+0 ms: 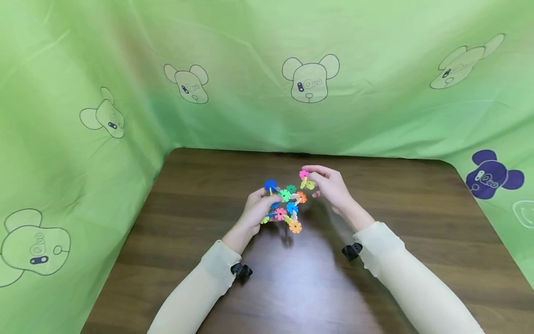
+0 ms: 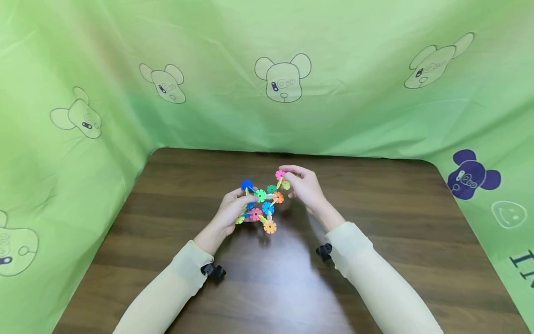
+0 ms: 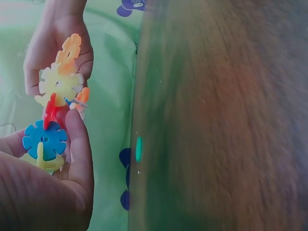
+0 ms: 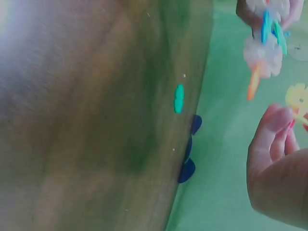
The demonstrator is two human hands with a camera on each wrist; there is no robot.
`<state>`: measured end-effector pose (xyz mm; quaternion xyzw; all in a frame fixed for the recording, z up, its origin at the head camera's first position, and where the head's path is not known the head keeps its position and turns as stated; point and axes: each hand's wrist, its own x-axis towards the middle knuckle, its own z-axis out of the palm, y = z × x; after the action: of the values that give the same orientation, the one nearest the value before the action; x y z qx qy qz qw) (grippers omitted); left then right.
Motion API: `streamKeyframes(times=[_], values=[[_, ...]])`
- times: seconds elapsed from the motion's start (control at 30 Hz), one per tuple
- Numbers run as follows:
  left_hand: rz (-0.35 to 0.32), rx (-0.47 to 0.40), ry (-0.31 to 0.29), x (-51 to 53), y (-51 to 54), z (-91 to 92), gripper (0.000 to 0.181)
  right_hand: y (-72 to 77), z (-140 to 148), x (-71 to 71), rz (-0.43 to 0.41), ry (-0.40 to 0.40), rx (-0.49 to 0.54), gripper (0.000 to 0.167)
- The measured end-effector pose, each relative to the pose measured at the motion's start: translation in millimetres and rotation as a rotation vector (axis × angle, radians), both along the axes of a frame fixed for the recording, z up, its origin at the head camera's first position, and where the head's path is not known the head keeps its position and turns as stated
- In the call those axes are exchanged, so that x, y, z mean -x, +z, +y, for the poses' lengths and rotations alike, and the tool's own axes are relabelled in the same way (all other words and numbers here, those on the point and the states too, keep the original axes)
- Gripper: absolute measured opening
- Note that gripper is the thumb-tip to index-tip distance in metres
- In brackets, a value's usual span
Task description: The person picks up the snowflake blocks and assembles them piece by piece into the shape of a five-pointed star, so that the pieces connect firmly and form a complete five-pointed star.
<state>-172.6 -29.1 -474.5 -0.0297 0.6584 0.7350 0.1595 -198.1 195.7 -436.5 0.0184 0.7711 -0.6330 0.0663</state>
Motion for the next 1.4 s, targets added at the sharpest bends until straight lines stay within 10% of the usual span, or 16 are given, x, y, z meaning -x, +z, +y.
streamKeyframes(times=[1.4], values=[[0.027, -0.109, 0.155, -0.7, -3.4, 21.2, 0.027, -21.2, -17, -24.9, 0.139, -0.172, 0.15, 0.033]])
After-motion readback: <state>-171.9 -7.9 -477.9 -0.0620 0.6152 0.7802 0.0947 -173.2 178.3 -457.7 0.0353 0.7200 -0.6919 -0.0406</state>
